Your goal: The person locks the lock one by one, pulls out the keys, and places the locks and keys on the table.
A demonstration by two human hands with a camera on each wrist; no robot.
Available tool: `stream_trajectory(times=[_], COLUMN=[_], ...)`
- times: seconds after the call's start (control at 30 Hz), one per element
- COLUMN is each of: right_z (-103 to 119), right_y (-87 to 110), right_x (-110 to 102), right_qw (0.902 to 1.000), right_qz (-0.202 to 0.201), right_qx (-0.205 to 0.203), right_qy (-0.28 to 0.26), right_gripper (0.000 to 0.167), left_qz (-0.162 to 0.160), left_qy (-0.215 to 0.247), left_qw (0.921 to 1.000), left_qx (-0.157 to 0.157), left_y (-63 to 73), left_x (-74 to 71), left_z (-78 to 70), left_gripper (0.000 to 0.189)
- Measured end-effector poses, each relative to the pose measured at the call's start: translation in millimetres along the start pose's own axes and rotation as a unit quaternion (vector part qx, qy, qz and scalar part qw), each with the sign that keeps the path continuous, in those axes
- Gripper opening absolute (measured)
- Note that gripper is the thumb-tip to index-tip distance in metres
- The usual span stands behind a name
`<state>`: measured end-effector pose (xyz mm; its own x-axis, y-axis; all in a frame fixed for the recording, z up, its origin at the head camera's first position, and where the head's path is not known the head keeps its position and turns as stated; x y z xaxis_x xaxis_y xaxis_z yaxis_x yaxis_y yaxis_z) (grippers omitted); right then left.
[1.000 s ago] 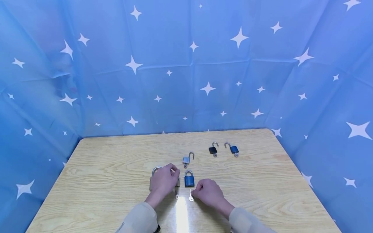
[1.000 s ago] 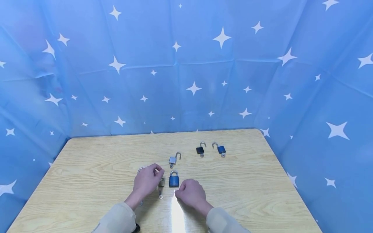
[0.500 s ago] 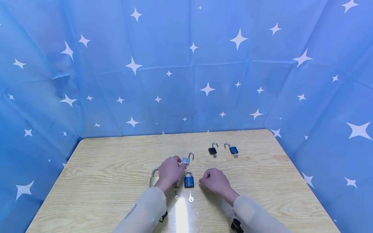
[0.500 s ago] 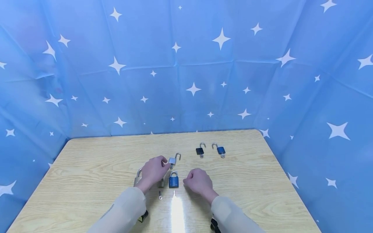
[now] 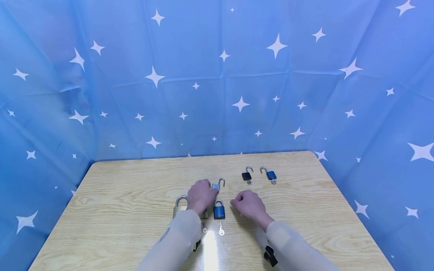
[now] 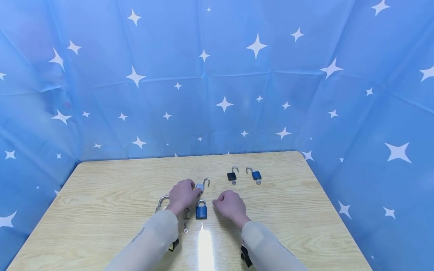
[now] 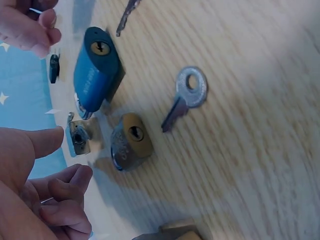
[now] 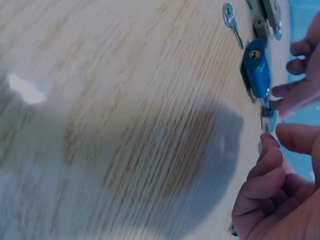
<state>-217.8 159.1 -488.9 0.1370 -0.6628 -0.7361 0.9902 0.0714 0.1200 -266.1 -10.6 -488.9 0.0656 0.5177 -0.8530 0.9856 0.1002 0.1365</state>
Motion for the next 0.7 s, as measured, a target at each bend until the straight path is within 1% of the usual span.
stream_trajectory(times=[0.17,0.23,0.27,0.4,0.6,0.7], right_z=[-2,-3,-4,-6,-11,-11], right_y=[-2.4,-3.3,-3.8,-5.2,-6.5,-6.0], right_x=[1,0,0,-1,0,1], right_qw=[0.9999,0.9998,0.9998,0.9997,0.9998,0.9997], right_qz=[-0.003,-0.005,-0.007,-0.011,-0.014,-0.014], right_qx=[0.014,0.019,0.021,0.02,0.017,0.017], right_qy=[-0.003,-0.004,-0.003,0.0,-0.003,-0.004], right_gripper=[0.026,0.028,0.029,0.03,0.029,0.029], left_qz=[-0.013,-0.017,-0.018,-0.022,-0.033,-0.035], left_qy=[-0.056,-0.077,-0.081,-0.077,-0.032,-0.022], left_qw=[0.9983,0.9968,0.9966,0.9968,0.9989,0.9991], left_qx=[0.008,0.006,0.003,-0.002,-0.004,-0.003], left_y=[-3.2,-5.0,-5.9,-7.7,-7.3,-8.8], left_x=[8.9,12.5,14.0,15.4,11.2,11.9], left_z=[-6.2,-8.0,-8.3,-7.7,-4.4,-3.8], left_gripper=[0.036,0.039,0.039,0.037,0.035,0.032])
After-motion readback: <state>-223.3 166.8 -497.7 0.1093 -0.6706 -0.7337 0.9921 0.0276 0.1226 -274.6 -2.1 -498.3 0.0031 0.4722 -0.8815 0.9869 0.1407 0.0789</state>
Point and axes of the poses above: each hand's wrist, its own y-axis away from the middle knuckle, its own x-axis out of the palm, z = x × y, the point moved 6 cm from there along -y, towards the middle knuckle, and after that the axes turned 6 degrees about -x, right-handed, at the moved point
